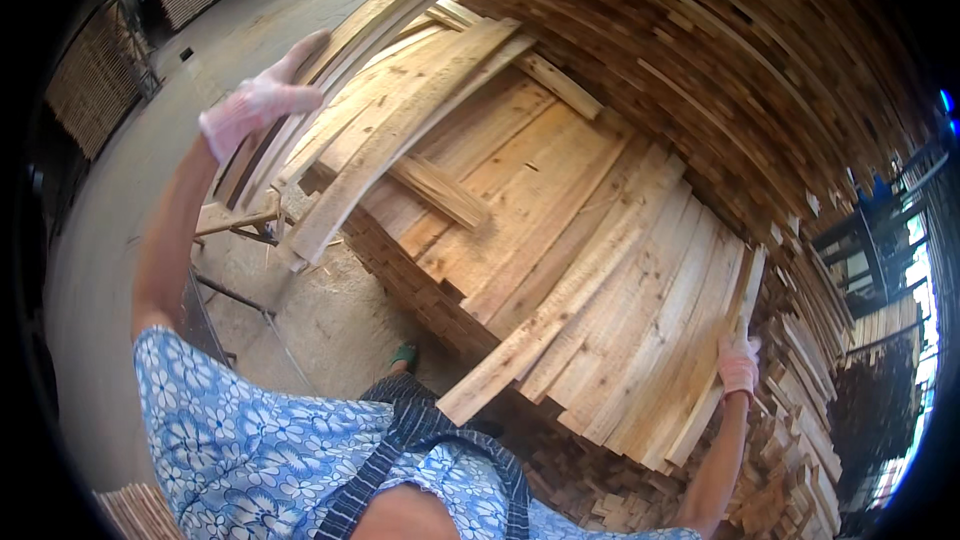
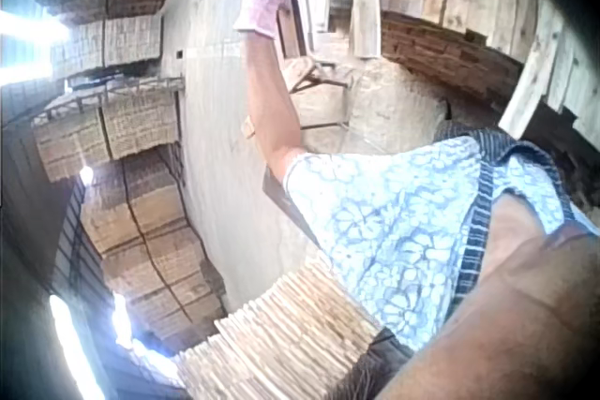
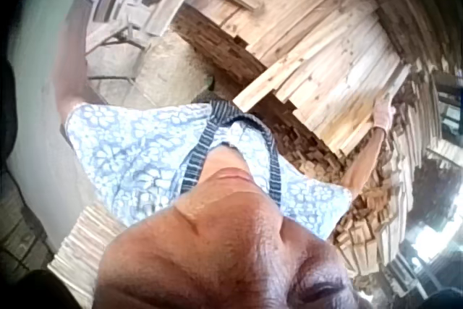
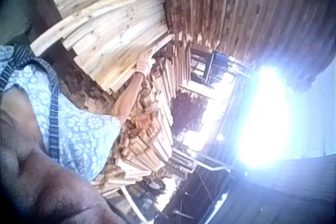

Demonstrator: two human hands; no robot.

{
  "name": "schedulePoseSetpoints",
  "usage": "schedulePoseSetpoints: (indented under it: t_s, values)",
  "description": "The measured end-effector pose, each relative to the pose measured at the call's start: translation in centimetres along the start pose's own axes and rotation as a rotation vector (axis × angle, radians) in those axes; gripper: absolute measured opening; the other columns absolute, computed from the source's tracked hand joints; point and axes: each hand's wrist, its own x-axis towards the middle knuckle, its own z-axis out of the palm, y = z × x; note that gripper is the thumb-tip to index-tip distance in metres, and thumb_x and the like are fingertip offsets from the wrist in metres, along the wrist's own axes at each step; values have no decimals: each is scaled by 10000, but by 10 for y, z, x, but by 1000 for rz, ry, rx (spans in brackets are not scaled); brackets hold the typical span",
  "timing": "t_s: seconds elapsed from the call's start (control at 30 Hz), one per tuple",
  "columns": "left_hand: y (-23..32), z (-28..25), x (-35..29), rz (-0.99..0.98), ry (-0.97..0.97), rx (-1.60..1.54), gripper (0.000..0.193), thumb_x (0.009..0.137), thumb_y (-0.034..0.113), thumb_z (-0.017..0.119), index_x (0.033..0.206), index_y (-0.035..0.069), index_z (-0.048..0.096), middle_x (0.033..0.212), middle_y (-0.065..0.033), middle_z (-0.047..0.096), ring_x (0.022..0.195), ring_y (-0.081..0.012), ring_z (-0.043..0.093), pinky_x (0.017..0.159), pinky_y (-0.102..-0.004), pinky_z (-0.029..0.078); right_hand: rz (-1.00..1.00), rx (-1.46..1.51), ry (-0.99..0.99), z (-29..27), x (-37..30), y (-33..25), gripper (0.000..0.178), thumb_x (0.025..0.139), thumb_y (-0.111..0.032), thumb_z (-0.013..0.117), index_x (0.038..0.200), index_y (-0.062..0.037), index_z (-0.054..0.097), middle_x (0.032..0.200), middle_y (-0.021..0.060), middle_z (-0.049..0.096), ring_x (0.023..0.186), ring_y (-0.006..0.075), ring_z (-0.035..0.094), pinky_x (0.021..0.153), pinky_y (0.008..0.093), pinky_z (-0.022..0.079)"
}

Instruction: The person stacks wooden planks in a lumber yard. They pick up planks from a pile and place them onto a growing stack, arranging them carefully by hand.

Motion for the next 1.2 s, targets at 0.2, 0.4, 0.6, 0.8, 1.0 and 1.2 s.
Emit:
schedulePoseSetpoints:
  t_s: [0.2,0.4,0.6,0.8,1.0,1.2]
  values:
    - [-56,-16,108,-118,-216,211,1063,705,160,671,1658,300,221,1619,-178,405,1365,-341,524,1138,-371,459,-339,367,275,-37,8,-158,617,975,-384,618,1540,-196,455,1455,243,503,1213,473,567,1019,522,496]
    - [-86,-5,130,-51,-289,311,1011,768,238,670,1666,234,206,1429,-230,586,1189,-297,645,986,-365,526,61,305,180,-51,-12,-304,720,910,-340,700,1567,-253,419,1331,306,520,1180,468,588,996,504,512]
    - [-83,-5,122,-43,-339,278,986,776,239,699,1652,200,248,1363,-219,606,1073,-281,647,881,-350,526,-96,607,233,-127,-55,-360,669,913,-255,680,1546,-205,470,1160,220,527,955,374,642,892,486,545]
    - [-115,0,137,65,-306,197,1007,755,206,721,1644,137,252,1520,-217,488,1323,-298,518,1084,-335,435,-332,991,96,-191,0,-529,696,901,-422,605,1535,-170,466,1199,201,528,972,319,620,941,469,509]
    - [-126,-6,125,110,-122,109,1010,776,141,706,1658,242,226,1455,-227,581,1032,-256,683,877,-344,572,-146,498,-50,-193,22,-637,790,896,-515,662,1571,-224,373,1519,244,415,1345,450,488,1059,557,478]
    - [-93,-28,151,42,-238,375,936,803,154,650,1646,288,267,1433,-185,598,856,-203,704,657,-297,587,-281,580,-45,-175,60,-602,835,822,-382,687,1569,-184,373,1427,305,528,1276,441,591,1061,473,487]
